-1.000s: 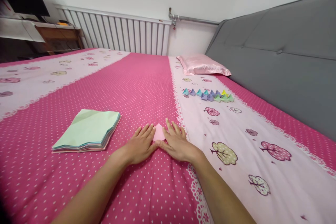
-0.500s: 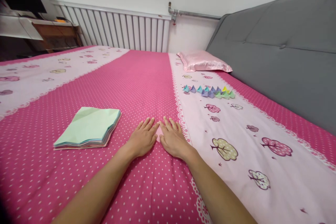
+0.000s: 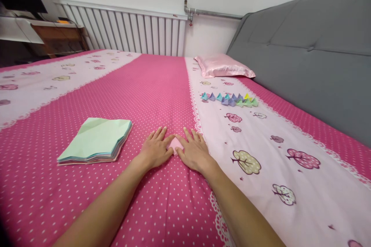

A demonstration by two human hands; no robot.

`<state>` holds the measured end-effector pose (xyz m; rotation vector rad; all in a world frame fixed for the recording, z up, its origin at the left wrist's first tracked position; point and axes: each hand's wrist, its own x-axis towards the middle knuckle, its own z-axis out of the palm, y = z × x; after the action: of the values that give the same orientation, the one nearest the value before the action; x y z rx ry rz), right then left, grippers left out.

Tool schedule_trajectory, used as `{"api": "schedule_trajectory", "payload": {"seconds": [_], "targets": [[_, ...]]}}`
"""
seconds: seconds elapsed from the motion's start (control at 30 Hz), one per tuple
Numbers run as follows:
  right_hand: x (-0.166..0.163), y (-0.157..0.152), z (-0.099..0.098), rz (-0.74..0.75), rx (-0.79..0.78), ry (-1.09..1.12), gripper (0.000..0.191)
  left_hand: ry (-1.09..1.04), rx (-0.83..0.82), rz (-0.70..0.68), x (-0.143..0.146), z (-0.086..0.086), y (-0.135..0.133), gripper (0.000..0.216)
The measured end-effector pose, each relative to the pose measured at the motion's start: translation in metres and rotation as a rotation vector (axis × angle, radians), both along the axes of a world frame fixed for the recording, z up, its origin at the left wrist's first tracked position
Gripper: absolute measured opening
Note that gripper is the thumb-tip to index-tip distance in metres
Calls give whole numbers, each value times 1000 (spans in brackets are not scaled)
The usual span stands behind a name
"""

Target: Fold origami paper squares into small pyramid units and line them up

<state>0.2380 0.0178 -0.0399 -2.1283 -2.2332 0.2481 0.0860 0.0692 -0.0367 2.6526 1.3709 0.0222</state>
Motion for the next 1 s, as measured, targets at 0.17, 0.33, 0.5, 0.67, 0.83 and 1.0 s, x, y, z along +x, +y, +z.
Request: {"api": "schedule_trajectory", "payload": {"seconds": [0.17,0.33,0.5,0.67,0.83,1.0], "targets": [[-5,-5,4,-33,19,-19,54,1,-6,34,1,5,-5,57],[-6,-10,10,-57,-6,-28,53,-4,-16,68,-2,9,-8,51],[-6,-13,17,-59,-3,-53,49,19,-18,94,-5,16,-12,47],[-8,-15,21,-21,43,-100,42,34,14,83,-6,22,-16,42],[-5,-14,25,-1,85,-142,32,68,50,34,-8,29,-15,34],[0,-9,29,-72,137,-72,24,-12,82,-62,-10,35,-11,33]]}}
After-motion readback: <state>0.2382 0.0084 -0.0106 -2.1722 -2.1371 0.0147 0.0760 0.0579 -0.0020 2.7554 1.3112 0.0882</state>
